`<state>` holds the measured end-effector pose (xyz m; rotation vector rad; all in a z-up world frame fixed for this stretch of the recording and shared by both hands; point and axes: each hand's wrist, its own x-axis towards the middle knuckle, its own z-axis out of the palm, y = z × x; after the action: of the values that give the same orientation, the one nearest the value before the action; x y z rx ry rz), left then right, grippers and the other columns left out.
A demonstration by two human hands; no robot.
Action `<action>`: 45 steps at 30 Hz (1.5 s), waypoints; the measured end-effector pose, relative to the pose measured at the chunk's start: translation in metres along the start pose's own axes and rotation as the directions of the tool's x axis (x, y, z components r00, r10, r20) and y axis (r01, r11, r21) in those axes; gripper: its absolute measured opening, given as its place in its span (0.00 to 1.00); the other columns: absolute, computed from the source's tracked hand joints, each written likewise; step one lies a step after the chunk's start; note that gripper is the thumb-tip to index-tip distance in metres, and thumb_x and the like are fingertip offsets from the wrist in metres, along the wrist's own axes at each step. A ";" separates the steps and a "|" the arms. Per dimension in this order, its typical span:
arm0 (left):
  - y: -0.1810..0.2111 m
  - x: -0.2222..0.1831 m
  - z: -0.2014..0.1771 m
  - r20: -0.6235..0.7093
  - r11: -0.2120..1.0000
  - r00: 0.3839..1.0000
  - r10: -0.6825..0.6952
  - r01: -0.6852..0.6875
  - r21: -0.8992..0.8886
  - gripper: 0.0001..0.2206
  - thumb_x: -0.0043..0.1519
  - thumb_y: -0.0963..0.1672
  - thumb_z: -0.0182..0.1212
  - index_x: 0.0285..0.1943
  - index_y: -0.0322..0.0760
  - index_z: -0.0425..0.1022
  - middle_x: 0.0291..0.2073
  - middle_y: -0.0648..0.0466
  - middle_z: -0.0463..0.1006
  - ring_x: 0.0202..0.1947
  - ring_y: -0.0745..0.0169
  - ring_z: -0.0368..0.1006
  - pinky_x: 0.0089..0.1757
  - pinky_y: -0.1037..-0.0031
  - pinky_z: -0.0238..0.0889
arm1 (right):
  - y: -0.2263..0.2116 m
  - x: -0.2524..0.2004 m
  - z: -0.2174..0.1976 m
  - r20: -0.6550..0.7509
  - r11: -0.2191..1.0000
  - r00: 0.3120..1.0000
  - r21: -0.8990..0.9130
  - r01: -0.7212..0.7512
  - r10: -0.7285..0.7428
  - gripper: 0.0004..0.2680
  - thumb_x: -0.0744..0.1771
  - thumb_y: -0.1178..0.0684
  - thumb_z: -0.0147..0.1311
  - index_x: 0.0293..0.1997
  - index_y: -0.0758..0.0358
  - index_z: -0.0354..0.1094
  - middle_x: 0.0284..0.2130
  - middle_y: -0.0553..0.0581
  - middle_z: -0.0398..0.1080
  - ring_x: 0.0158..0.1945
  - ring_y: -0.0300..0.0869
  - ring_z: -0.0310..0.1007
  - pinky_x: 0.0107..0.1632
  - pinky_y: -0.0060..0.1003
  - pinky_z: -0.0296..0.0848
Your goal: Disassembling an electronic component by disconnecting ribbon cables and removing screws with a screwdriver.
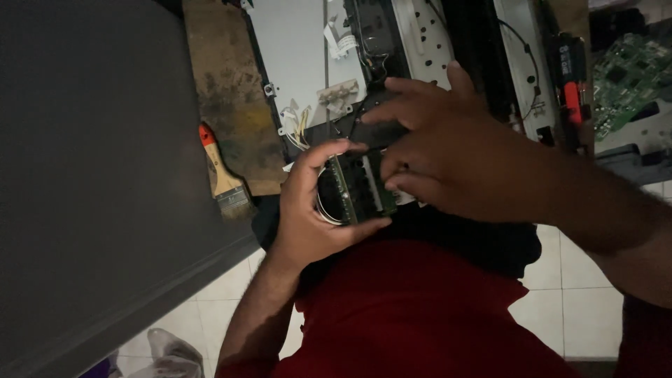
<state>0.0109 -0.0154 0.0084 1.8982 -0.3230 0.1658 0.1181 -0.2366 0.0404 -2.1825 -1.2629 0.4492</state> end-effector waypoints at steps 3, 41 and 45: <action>0.001 0.000 0.000 -0.008 1.000 1.000 -0.016 0.016 0.018 0.37 0.54 0.49 0.79 0.69 0.36 0.61 0.62 0.45 0.73 0.66 0.48 0.72 0.67 0.56 0.66 | -0.003 0.001 -0.001 0.025 0.999 0.999 0.021 -0.039 0.039 0.04 0.64 0.50 0.59 0.32 0.45 0.82 0.65 0.57 0.63 0.77 0.62 0.43 0.68 0.76 0.30; -0.002 0.000 -0.003 -0.024 0.996 0.999 -0.046 0.044 -0.082 0.39 0.52 0.48 0.80 0.69 0.35 0.62 0.61 0.47 0.75 0.64 0.55 0.73 0.65 0.63 0.65 | -0.013 0.002 -0.009 0.097 0.987 0.983 -0.013 -0.158 0.159 0.07 0.65 0.47 0.55 0.39 0.42 0.83 0.59 0.45 0.72 0.73 0.54 0.54 0.69 0.73 0.35; 0.004 0.000 -0.004 -0.007 0.989 0.993 -0.117 0.116 -0.089 0.38 0.51 0.47 0.81 0.69 0.37 0.63 0.62 0.48 0.74 0.65 0.55 0.71 0.64 0.64 0.65 | -0.010 -0.001 -0.012 0.133 0.988 0.979 -0.053 -0.146 0.152 0.06 0.63 0.44 0.63 0.39 0.43 0.83 0.60 0.46 0.73 0.74 0.53 0.55 0.67 0.72 0.42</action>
<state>0.0100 -0.0131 0.0132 1.8225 -0.2069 0.0829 0.1177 -0.2370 0.0560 -2.3263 -1.1937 0.6475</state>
